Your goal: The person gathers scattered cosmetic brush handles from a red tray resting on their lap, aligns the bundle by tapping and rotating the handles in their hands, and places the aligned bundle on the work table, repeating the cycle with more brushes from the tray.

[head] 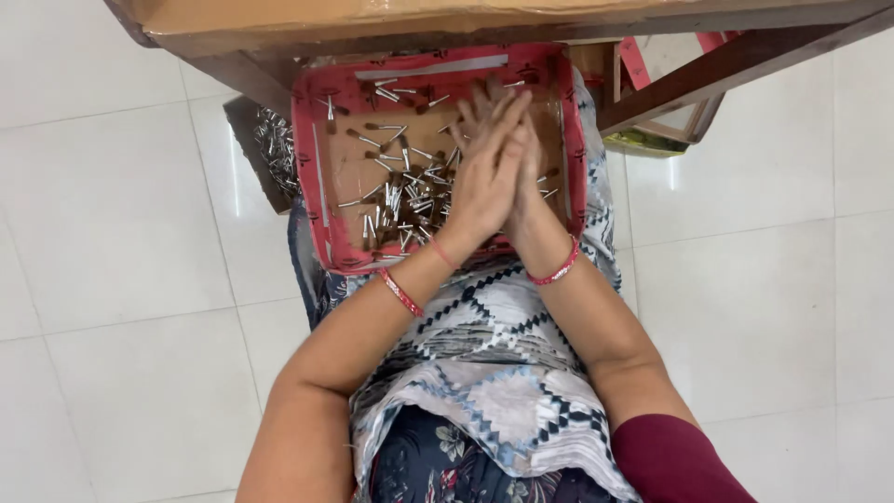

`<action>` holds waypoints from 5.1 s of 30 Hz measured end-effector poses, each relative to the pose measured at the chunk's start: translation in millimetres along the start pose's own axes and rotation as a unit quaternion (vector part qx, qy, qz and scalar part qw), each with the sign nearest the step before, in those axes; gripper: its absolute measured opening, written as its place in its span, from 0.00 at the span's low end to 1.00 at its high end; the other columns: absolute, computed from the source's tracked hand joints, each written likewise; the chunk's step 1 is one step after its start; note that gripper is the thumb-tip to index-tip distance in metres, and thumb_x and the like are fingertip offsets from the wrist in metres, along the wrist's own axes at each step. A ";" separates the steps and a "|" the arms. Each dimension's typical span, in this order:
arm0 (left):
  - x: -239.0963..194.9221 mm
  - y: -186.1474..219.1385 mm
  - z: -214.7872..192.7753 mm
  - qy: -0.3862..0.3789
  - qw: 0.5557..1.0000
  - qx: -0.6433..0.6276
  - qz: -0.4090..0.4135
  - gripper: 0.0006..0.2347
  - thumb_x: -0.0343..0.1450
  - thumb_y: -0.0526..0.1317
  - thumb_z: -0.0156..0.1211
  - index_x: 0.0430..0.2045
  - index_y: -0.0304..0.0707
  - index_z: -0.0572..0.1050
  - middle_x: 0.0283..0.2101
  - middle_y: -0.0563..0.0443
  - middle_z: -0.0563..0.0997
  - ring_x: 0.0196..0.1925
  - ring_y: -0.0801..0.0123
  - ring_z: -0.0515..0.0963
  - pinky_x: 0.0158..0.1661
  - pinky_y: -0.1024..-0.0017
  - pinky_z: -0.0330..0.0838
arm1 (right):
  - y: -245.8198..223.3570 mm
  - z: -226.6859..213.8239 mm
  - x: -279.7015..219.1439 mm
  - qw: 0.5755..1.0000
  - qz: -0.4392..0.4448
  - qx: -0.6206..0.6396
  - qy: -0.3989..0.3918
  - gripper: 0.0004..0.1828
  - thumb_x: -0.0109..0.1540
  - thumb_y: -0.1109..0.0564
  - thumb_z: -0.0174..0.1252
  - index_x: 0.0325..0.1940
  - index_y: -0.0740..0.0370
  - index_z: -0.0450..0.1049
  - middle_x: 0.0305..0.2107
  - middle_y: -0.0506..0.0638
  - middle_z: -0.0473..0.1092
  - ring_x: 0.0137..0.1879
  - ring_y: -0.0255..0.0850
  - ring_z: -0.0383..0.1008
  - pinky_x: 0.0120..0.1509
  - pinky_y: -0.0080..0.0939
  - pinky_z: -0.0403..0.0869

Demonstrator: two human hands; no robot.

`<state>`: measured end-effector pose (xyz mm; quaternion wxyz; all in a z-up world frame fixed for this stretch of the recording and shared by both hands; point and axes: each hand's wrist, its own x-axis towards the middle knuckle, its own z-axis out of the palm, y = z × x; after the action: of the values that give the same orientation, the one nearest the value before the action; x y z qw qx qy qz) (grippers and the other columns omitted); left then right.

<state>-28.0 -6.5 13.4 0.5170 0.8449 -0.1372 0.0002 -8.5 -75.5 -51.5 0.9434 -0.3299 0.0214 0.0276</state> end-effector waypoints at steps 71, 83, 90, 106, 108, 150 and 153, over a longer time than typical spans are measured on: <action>21.1 -12.9 0.2 -0.002 1.000 -0.004 -0.008 0.20 0.81 0.50 0.42 0.70 0.61 0.66 0.79 0.48 0.58 0.83 0.45 0.45 0.74 0.38 0.25 | 3.5 -24.6 -0.1 0.997 0.007 0.049 -0.060 0.34 0.77 0.35 0.34 0.84 0.47 0.50 0.81 0.50 0.47 0.86 0.49 0.46 0.89 0.54 0.52; 34.5 -46.6 18.9 0.010 0.999 -0.045 -0.003 0.21 0.81 0.53 0.44 0.69 0.55 0.69 0.76 0.44 0.64 0.83 0.46 0.53 0.80 0.46 0.39 | -6.5 -13.1 -14.5 0.999 0.024 -0.009 0.018 0.38 0.73 0.31 0.37 0.84 0.46 0.46 0.81 0.52 0.46 0.85 0.49 0.46 0.87 0.52 0.53; 42.7 -60.3 19.6 0.022 0.999 -0.016 -0.034 0.20 0.79 0.48 0.47 0.69 0.59 0.70 0.76 0.45 0.66 0.83 0.50 0.57 0.80 0.53 0.49 | -15.6 1.5 -13.6 0.996 0.049 -0.044 0.062 0.38 0.72 0.32 0.39 0.83 0.46 0.46 0.81 0.51 0.45 0.84 0.50 0.46 0.87 0.53 0.52; 25.6 -9.3 5.4 -0.012 0.989 -0.145 -0.035 0.19 0.80 0.50 0.48 0.66 0.53 0.71 0.75 0.44 0.66 0.80 0.52 0.60 0.76 0.63 0.53 | -1.0 -35.7 -6.7 0.998 -0.042 -0.026 -0.039 0.34 0.74 0.32 0.40 0.83 0.39 0.50 0.81 0.45 0.45 0.88 0.44 0.42 0.88 0.51 0.50; 31.3 -19.8 13.3 0.067 0.996 -0.053 -0.028 0.19 0.81 0.47 0.44 0.68 0.54 0.70 0.76 0.48 0.68 0.79 0.54 0.60 0.81 0.63 0.52 | -18.1 -2.1 -7.3 0.995 0.070 0.027 0.072 0.39 0.75 0.30 0.37 0.83 0.53 0.53 0.80 0.56 0.50 0.85 0.52 0.49 0.87 0.53 0.52; 7.2 -3.7 6.1 0.011 0.993 -0.116 0.020 0.18 0.82 0.45 0.43 0.66 0.44 0.71 0.76 0.46 0.63 0.81 0.37 0.48 0.76 0.45 0.35 | -40.1 23.6 -3.4 0.990 0.040 -0.071 0.113 0.53 0.66 0.21 0.38 0.83 0.61 0.46 0.78 0.62 0.51 0.83 0.56 0.51 0.85 0.58 0.55; 38.5 -29.8 6.6 -0.019 1.000 0.015 -0.020 0.17 0.80 0.46 0.44 0.60 0.58 0.78 0.72 0.52 0.68 0.79 0.45 0.59 0.78 0.49 0.46 | -28.8 17.1 -5.2 0.995 -0.004 -0.013 0.102 0.48 0.65 0.24 0.40 0.83 0.48 0.44 0.78 0.59 0.49 0.83 0.56 0.49 0.85 0.54 0.53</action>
<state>15.1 -8.4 -10.2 0.5018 0.8548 -0.1299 -0.0244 -11.3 -87.6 -20.0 0.9321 -0.3432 0.1154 -0.0098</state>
